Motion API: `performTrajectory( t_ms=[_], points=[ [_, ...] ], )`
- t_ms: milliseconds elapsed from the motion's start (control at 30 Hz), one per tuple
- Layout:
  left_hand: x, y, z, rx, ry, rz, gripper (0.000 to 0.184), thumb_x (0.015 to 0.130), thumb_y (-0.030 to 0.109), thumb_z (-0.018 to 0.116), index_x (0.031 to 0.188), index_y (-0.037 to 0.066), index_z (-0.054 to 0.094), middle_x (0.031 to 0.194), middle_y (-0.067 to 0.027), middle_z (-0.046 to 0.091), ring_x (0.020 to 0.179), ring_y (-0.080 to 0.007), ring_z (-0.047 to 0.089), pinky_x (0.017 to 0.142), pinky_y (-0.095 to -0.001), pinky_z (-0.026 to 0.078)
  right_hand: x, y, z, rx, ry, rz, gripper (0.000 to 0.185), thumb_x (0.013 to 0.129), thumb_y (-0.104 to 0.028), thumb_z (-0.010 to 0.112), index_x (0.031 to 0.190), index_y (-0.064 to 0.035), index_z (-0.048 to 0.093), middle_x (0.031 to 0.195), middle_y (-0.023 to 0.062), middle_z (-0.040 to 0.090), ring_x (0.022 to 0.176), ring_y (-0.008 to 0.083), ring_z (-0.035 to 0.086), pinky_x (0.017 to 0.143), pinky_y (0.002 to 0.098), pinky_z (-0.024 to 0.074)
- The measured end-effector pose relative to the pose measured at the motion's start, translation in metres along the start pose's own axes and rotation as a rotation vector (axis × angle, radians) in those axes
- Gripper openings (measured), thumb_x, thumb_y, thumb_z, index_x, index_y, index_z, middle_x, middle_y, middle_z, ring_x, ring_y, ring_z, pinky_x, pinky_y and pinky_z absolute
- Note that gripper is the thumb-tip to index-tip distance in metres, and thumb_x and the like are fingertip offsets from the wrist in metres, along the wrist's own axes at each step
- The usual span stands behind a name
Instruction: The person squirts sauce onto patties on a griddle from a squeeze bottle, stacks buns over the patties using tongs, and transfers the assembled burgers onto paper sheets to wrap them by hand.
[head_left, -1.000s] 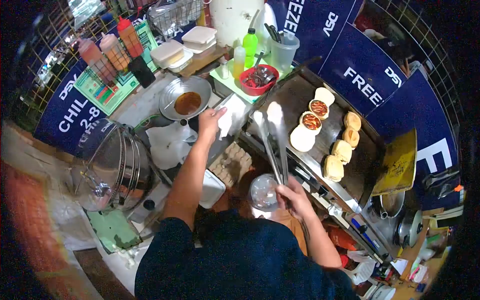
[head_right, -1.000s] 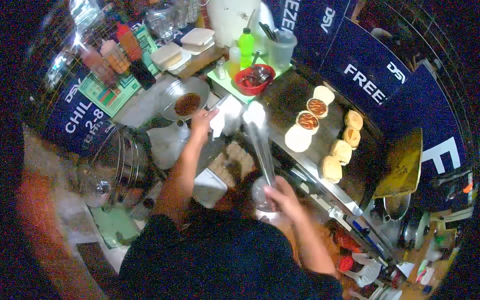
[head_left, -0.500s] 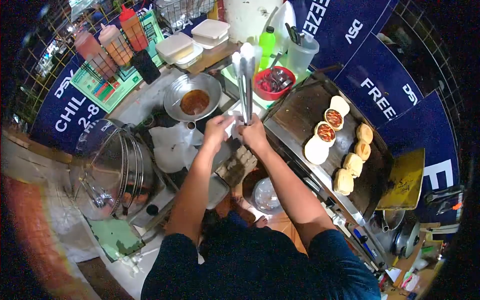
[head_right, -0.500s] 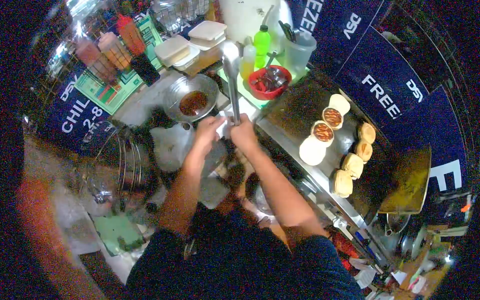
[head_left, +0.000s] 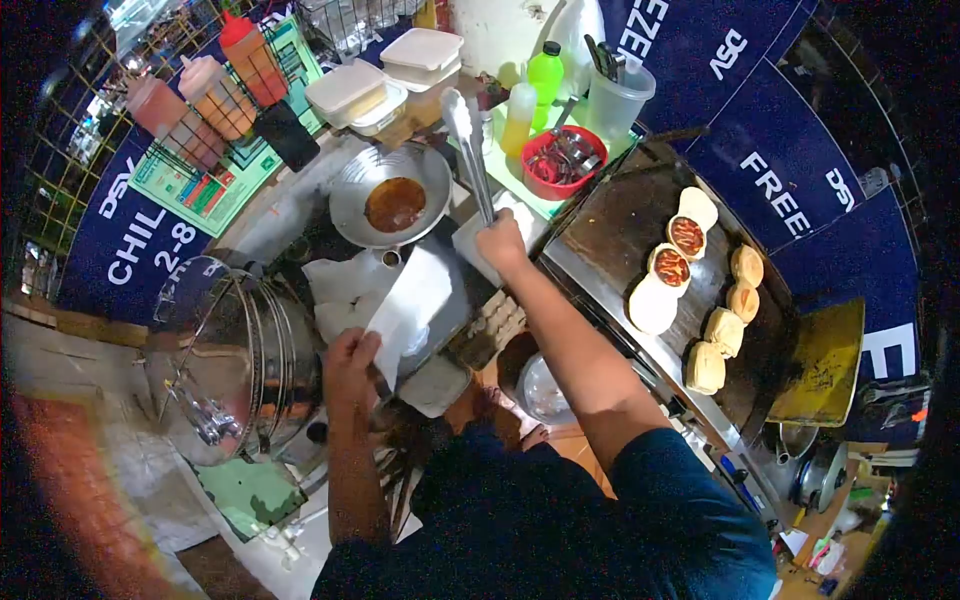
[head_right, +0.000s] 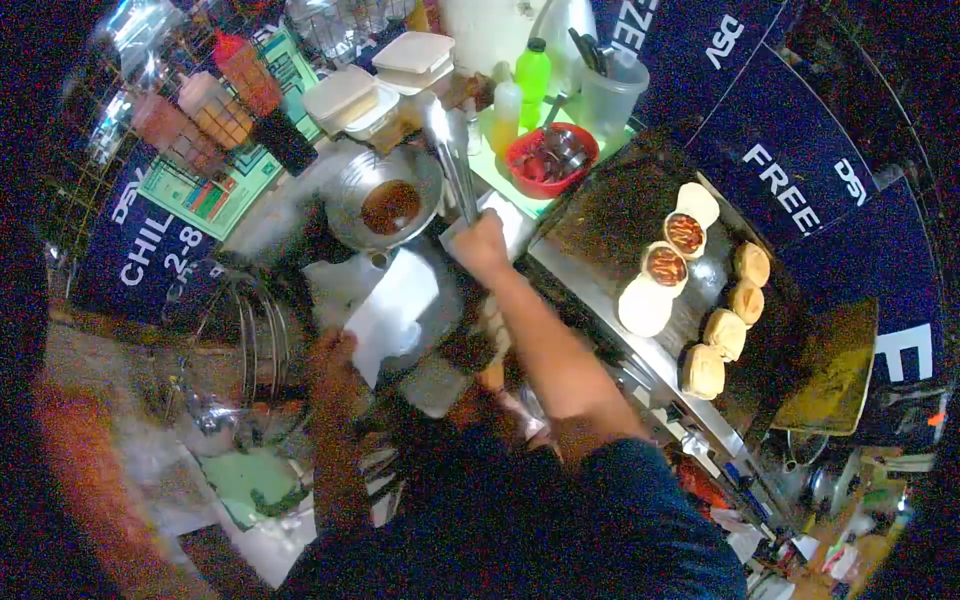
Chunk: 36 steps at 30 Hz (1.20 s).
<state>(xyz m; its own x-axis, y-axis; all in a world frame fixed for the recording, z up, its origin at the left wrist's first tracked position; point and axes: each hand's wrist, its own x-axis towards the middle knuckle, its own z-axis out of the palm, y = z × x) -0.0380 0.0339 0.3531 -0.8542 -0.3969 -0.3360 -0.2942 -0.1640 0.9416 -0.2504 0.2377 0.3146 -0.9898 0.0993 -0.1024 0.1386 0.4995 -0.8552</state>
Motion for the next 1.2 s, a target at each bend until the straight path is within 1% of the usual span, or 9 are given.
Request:
performTrajectory(
  t_ms=[100, 233, 267, 367, 500, 567, 833, 1000, 1200],
  points=[
    [-0.023, 0.0, 0.016, -0.041, 0.163, 0.175, 0.021, 0.089, 0.023, 0.07, 0.089, 0.003, 0.065, 0.073, 0.003, 0.056, 0.064, -0.0088, 0.05, 0.06, -0.0274, 0.042, -0.015, 0.006, -0.015, -0.095, 0.022, -0.158, 0.035, 0.08, -0.007, 0.051, 0.112, 0.0076, 0.054, 0.095, 0.0326, 0.065, 0.095, 0.0461, 0.065, 0.084, 0.0458, 0.0502],
    [-0.026, 0.022, 0.044, 0.001, -0.027, 0.152, 0.025, 0.088, 0.023, 0.071, 0.077, 0.005, 0.058, 0.073, 0.0032, 0.053, 0.067, -0.0072, 0.048, 0.061, -0.0267, 0.039, -0.076, -0.01, -0.062, 0.028, -0.002, -0.211, 0.029, 0.08, -0.005, 0.065, 0.106, 0.0039, 0.055, 0.084, 0.0178, 0.066, 0.079, 0.0291, 0.065, 0.074, 0.0395, 0.0523],
    [-0.025, 0.021, 0.05, -0.001, -0.021, 0.151, 0.025, 0.088, 0.023, 0.071, 0.077, 0.005, 0.058, 0.073, 0.0032, 0.053, 0.067, -0.0072, 0.048, 0.061, -0.0267, 0.039, -0.102, -0.029, -0.08, 0.215, -0.124, -0.074, 0.031, 0.077, -0.004, 0.075, 0.101, 0.0005, 0.057, 0.081, 0.011, 0.066, 0.07, 0.0187, 0.063, 0.062, 0.0335, 0.051],
    [-0.038, 0.027, 0.079, -0.075, -0.112, 0.149, 0.023, 0.088, 0.021, 0.071, 0.075, 0.004, 0.063, 0.07, 0.0017, 0.056, 0.067, -0.0079, 0.05, 0.062, -0.0257, 0.041, -0.153, -0.04, -0.105, 0.479, -0.487, 0.076, 0.036, 0.073, -0.01, 0.084, 0.094, -0.0045, 0.055, 0.08, 0.0058, 0.065, 0.068, 0.0135, 0.061, 0.061, 0.0288, 0.0505],
    [-0.053, 0.032, 0.112, -0.222, -0.326, 0.124, 0.019, 0.093, 0.016, 0.067, 0.094, -0.003, 0.068, 0.085, -0.004, 0.069, 0.076, -0.0101, 0.062, 0.068, -0.0243, 0.048, -0.175, -0.018, -0.104, 0.568, -0.351, -0.038, 0.04, 0.067, -0.002, 0.086, 0.096, -0.0036, 0.058, 0.083, 0.0021, 0.064, 0.073, 0.0116, 0.06, 0.068, 0.026, 0.0515],
    [-0.061, 0.044, 0.119, -0.442, -0.572, -0.088, 0.019, 0.094, 0.014, 0.065, 0.1, -0.004, 0.067, 0.09, -0.006, 0.07, 0.081, -0.0116, 0.065, 0.072, -0.0256, 0.051, -0.182, -0.023, -0.123, 0.619, -0.199, -0.043, 0.041, 0.067, -0.001, 0.085, 0.097, -0.0027, 0.058, 0.084, 0.0017, 0.063, 0.075, 0.0112, 0.06, 0.068, 0.0264, 0.051],
    [-0.09, 0.046, 0.152, -0.091, -0.466, 0.102, 0.02, 0.093, 0.019, 0.07, 0.081, 0.004, 0.062, 0.061, 0.0034, 0.052, 0.05, -0.0041, 0.044, 0.046, -0.0219, 0.033, -0.207, -0.017, -0.187, 0.647, -0.112, -0.106, 0.033, 0.075, 0.0, 0.081, 0.095, -0.0023, 0.055, 0.079, 0.0014, 0.061, 0.073, 0.0105, 0.06, 0.067, 0.0243, 0.0494],
    [-0.116, 0.048, 0.176, -0.153, -0.652, 0.146, 0.017, 0.095, 0.017, 0.066, 0.1, 0.002, 0.064, 0.075, 0.0015, 0.06, 0.057, -0.0039, 0.052, 0.048, -0.0208, 0.041, -0.216, -0.002, -0.209, 0.565, -0.003, -0.209, 0.029, 0.078, 0.001, 0.079, 0.096, -0.0027, 0.056, 0.082, 0.0007, 0.061, 0.077, 0.0087, 0.058, 0.071, 0.0247, 0.0477],
    [-0.136, 0.048, 0.196, -0.101, -0.661, 0.119, 0.018, 0.095, 0.012, 0.066, 0.107, 0.0, 0.065, 0.08, 0.0015, 0.062, 0.056, -0.0038, 0.046, 0.05, -0.0194, 0.037, -0.228, 0.006, -0.23, 0.743, 0.084, -0.171, 0.028, 0.08, -0.001, 0.078, 0.098, -0.0024, 0.057, 0.083, 0.0002, 0.062, 0.077, 0.0081, 0.058, 0.07, 0.0234, 0.0474]
  ],
)
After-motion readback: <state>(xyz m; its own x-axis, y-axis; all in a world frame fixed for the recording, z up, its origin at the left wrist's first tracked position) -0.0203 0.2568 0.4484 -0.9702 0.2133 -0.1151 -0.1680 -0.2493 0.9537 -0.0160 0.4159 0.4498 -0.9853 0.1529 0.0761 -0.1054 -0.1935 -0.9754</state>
